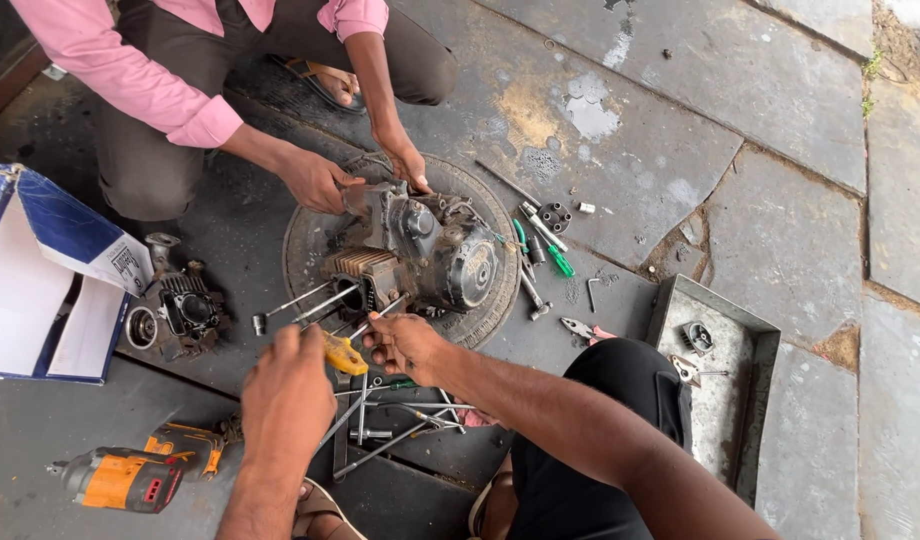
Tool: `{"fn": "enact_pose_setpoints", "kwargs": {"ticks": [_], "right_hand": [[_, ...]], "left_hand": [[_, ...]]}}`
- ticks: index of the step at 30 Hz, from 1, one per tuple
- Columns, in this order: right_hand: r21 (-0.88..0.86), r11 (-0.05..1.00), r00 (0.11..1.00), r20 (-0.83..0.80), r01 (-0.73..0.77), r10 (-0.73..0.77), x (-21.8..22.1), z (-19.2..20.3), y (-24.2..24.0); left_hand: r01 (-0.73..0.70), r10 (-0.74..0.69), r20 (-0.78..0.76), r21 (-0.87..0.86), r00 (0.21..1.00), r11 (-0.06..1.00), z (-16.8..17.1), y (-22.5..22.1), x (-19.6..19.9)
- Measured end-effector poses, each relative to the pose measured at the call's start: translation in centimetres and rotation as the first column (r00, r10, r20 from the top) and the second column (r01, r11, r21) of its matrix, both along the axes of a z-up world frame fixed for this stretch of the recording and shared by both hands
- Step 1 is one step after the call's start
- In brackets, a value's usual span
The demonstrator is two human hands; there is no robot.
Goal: Disassembling a motorcycle engine to inspect and remove internal components like the cylinder head and gasket.
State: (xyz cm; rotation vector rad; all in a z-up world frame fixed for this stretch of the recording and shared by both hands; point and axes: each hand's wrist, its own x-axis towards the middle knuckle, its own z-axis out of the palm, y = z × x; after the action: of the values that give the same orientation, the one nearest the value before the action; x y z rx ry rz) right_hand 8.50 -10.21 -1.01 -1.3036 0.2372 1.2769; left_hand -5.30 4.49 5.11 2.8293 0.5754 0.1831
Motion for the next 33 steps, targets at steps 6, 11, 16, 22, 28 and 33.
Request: {"fn": "enact_pose_setpoints", "kwargs": {"ticks": [6,11,16,22,28,33], "right_hand": [[0.021,1.000,1.000,-0.005,-0.017,0.017,0.1,0.4,0.1],[0.032,0.999,0.999,-0.033,0.006,-0.005,0.2,0.7,0.1],[0.032,0.999,0.999,-0.034,-0.007,0.008,-0.1,0.0,0.0],[-0.008,1.000,0.999,-0.028,0.026,-0.026,-0.1,0.1,0.1],[0.018,1.000,0.999,-0.024,0.023,-0.023,0.1,0.5,0.4],[0.019,1.000,1.000,-0.013,0.011,-0.011,-0.3,0.5,0.3]], "left_hand": [[-0.073,0.040,-0.188,-0.171,0.981,0.983,3.0,-1.1,1.4],[-0.292,0.190,-0.306,-0.333,0.933,0.896,2.7,-0.9,1.9],[-0.550,0.296,-0.464,-0.719,0.835,0.424,-1.6,0.1,0.7],[-0.068,0.064,-0.088,-0.046,0.994,0.997,-0.1,0.2,-0.3],[-0.030,0.006,-0.141,-0.163,0.990,0.986,3.6,-0.6,1.3],[-0.467,0.240,-0.440,-0.535,0.865,0.704,1.3,0.4,1.4]]}}
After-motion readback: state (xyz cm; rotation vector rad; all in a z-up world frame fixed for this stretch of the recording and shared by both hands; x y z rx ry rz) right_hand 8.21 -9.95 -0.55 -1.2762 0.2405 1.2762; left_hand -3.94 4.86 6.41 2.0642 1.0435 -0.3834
